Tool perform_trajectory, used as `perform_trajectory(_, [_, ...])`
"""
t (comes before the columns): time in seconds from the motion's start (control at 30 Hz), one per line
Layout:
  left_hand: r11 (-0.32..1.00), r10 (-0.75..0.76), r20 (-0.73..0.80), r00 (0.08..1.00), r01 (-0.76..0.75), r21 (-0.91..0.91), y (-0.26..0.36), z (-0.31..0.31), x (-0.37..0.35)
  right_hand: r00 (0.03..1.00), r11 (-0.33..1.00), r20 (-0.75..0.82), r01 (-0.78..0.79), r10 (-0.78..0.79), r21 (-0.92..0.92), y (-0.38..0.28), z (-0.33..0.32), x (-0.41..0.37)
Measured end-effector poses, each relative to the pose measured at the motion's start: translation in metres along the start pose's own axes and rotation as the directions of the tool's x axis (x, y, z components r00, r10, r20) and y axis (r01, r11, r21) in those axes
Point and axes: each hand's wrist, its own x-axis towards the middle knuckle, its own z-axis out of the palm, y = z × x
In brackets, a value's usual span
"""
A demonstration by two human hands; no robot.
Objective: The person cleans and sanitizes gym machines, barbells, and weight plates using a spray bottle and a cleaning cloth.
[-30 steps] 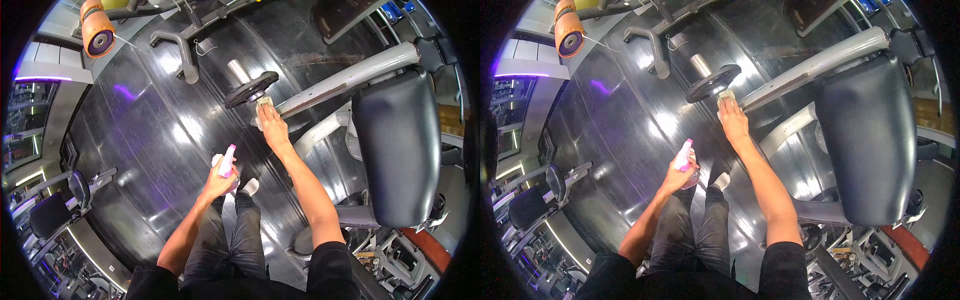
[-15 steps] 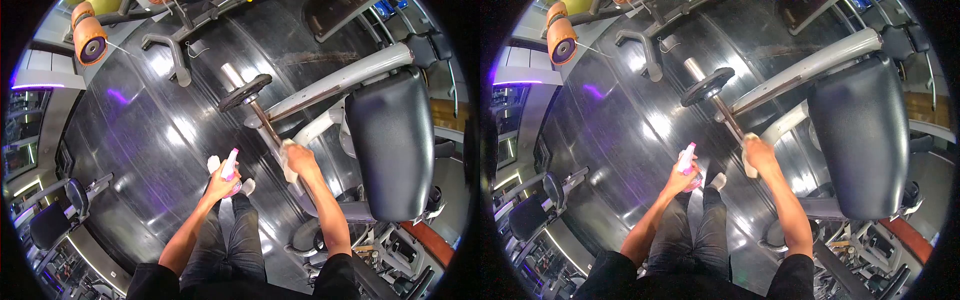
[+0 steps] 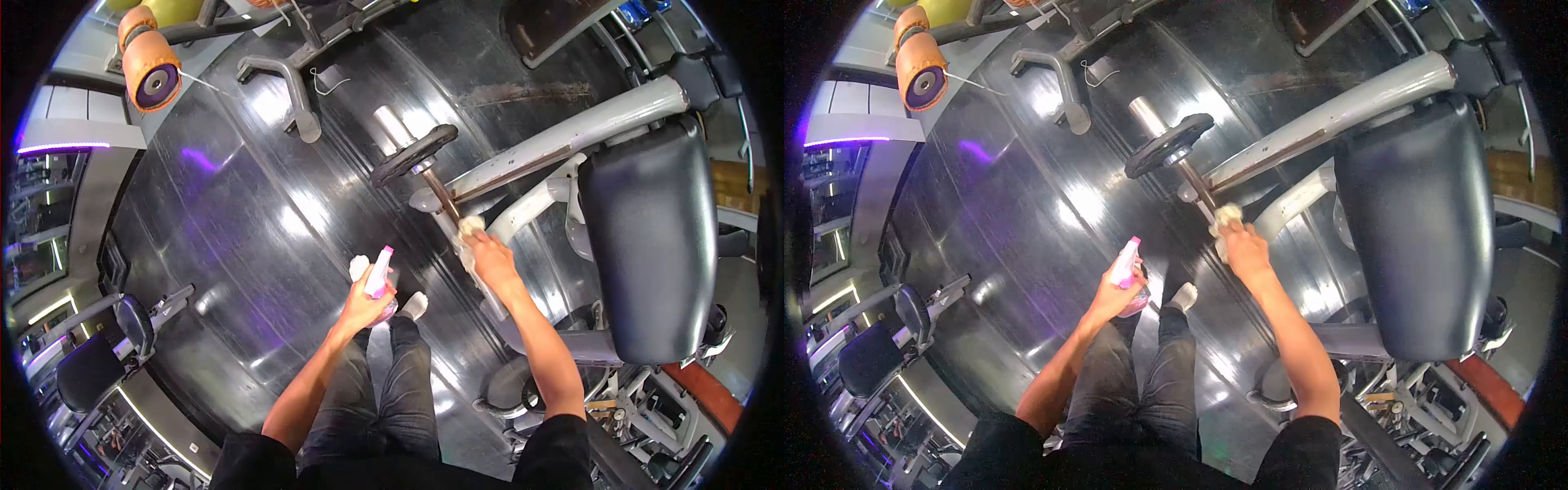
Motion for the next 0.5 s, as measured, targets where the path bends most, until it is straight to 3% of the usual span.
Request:
perform_trajectory(0.07, [0.998, -0.022, -0.012, 1.000, 0.021, -0.056, -0.006, -0.004, 0.004, 0.971, 0.990, 0.203, -0.136, 0.127, 0.034, 0.004, -0.018, -0.019])
perform_trajectory(0.1, [0.994, -0.043, -0.016, 0.999, 0.041, -0.103, -0.008, -0.005, 0.006, 0.969, 0.989, 0.208, -0.143, 0.133, 0.032, 0.004, -0.030, -0.022])
perform_trajectory(0.17, [0.993, -0.027, 0.003, 1.000, 0.027, -0.119, -0.011, -0.007, 0.011, 0.902, 0.962, 0.385, -0.253, 0.194, 0.107, 0.007, -0.054, -0.023])
perform_trajectory(0.23, [0.998, 0.000, -0.001, 1.000, 0.000, -0.067, -0.005, -0.008, 0.014, 0.912, 0.936, 0.358, -0.285, 0.199, 0.208, 0.012, -0.066, -0.019])
perform_trajectory(0.27, [0.998, -0.001, -0.001, 1.000, 0.001, -0.069, -0.003, -0.008, 0.015, 0.986, 0.963, 0.108, -0.148, 0.127, 0.225, 0.013, -0.073, -0.014])
perform_trajectory(0.3, [0.996, -0.015, 0.005, 1.000, 0.016, -0.089, 0.001, -0.008, 0.017, 0.988, 0.978, -0.148, -0.011, 0.042, 0.208, 0.013, -0.081, -0.009])
perform_trajectory(0.37, [0.994, -0.028, 0.018, 0.999, 0.030, -0.106, 0.005, -0.009, 0.020, 0.852, 0.995, -0.517, -0.100, 0.083, -0.006, -0.002, -0.112, 0.006])
perform_trajectory(0.47, [1.000, 0.011, 0.020, 1.000, -0.010, -0.022, 0.007, -0.014, 0.027, 0.599, 0.960, -0.799, -0.249, 0.052, -0.125, 0.006, -0.137, 0.028])
perform_trajectory(0.5, [1.000, 0.009, 0.018, 1.000, -0.009, -0.009, 0.004, -0.017, 0.030, 0.599, 0.960, -0.799, -0.251, 0.052, -0.125, 0.016, -0.127, 0.039])
